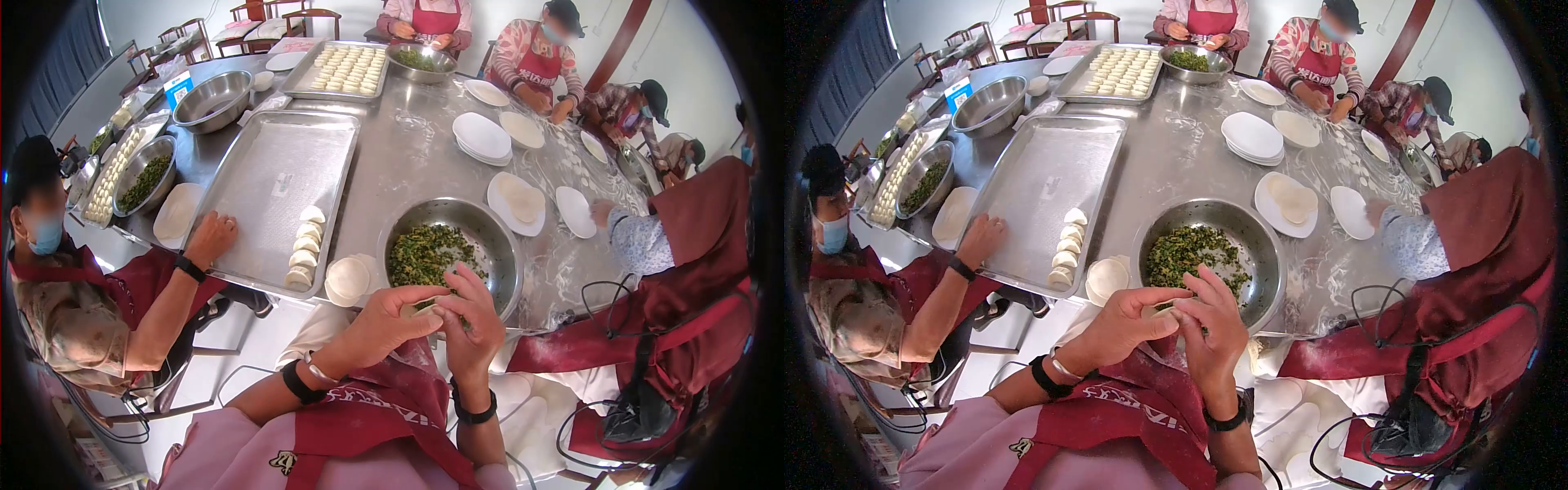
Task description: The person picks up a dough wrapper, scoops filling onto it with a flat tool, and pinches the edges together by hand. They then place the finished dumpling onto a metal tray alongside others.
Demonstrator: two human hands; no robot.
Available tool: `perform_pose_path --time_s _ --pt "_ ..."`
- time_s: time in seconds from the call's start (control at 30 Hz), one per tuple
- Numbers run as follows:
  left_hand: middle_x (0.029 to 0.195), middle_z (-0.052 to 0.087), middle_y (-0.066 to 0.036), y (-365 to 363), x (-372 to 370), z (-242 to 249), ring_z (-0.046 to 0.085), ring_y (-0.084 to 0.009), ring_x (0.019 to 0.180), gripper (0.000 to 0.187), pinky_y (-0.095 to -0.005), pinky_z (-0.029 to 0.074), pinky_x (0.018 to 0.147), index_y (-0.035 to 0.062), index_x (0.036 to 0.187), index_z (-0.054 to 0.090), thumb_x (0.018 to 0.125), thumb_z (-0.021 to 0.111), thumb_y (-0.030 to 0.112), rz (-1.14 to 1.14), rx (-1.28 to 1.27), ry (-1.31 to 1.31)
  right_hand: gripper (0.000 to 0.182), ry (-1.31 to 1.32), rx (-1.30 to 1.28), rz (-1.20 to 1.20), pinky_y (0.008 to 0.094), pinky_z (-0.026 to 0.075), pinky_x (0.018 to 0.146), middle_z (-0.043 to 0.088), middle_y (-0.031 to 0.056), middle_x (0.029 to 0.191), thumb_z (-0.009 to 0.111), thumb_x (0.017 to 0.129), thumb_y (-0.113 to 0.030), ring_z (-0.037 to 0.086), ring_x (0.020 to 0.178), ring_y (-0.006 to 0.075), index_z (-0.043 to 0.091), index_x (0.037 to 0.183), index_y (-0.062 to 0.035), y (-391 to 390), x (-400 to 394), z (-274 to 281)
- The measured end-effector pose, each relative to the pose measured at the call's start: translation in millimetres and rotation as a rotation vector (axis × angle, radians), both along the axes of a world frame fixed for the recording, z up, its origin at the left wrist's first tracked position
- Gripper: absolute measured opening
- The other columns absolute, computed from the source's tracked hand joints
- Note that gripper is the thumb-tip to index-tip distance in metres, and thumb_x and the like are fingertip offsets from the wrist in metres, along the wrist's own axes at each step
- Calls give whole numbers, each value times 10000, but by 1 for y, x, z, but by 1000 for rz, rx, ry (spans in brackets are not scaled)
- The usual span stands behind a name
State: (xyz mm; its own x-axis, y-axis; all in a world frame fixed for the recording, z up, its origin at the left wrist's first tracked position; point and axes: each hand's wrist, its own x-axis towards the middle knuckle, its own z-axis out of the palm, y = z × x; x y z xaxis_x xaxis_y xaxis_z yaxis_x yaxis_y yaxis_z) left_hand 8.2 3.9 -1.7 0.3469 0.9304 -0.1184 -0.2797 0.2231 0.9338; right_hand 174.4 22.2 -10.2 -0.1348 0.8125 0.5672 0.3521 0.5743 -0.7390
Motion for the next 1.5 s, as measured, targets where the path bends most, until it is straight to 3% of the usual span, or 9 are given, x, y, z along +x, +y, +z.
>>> perform_pose_path --time_s 0.13,0.3,0.43,0.6,0.9,1.2,1.3,1.4,1.5 --pt "1171 669 -73 4 4 -8 623 -140 1099 396 -267 538 926 -36 1348 573 993 617 132 85 174 133 204 103 -89 9 403 488 1008 702 161 1196 705 805 46 604 1241 331 716 995 -28 8 -5 -5" --pt "1267 622 -124 9 11 -19 628 -202 1128 384 -344 547 1002 -59 1357 543 1004 578 90 232 154 -121 324 326 -275 -50 375 454 1055 656 188 1289 690 826 56 589 1259 292 690 1150 34 4 -11 -7" --pt "1285 613 -155 9 15 -26 626 -219 1146 391 -347 547 1007 -82 1355 529 1002 583 77 370 150 -196 320 447 -365 -108 370 433 1076 619 194 1345 699 852 35 581 1263 275 680 1170 64 -6 -14 -19" --pt "1280 620 -159 5 20 -27 622 -196 1142 380 -328 541 993 -89 1336 546 990 599 59 410 154 -99 312 572 -477 -149 367 442 1063 637 206 1309 718 864 9 594 1242 272 685 1170 59 -9 -23 -15" --pt "1269 633 -108 0 21 -27 601 -140 1135 369 -263 498 971 -47 1331 581 967 608 6 384 223 -25 177 513 -275 -163 379 463 1039 676 208 1234 699 858 43 631 1189 294 719 1032 62 -7 -26 -20" --pt "1274 629 -109 -1 19 -30 598 -126 1119 368 -252 491 946 -46 1328 586 964 617 3 357 199 -31 189 -27 -42 -177 435 463 1044 674 174 1252 747 790 -7 569 1274 368 739 978 -10 -3 -6 4" --pt "1281 627 -104 -1 20 -29 592 -119 1115 368 -251 480 940 -40 1329 589 965 618 6 345 233 24 251 -89 105 -127 435 464 1043 661 175 1274 772 766 -41 557 1289 366 737 1015 -27 2 -5 -4" --pt "1284 627 -101 -1 19 -31 584 -122 1130 362 -256 471 955 -38 1326 593 968 613 9 332 239 37 286 -169 94 -112 435 474 1030 661 178 1273 776 763 -39 556 1293 368 729 1045 -33 3 -4 -6" --pt "1280 628 -103 -3 17 -31 582 -130 1144 353 -260 469 962 -38 1322 595 972 601 8 330 209 1 300 -3 -78 -69 427 475 1035 650 175 1299 771 786 -40 548 1308 344 723 1081 -16 0 -5 -4"
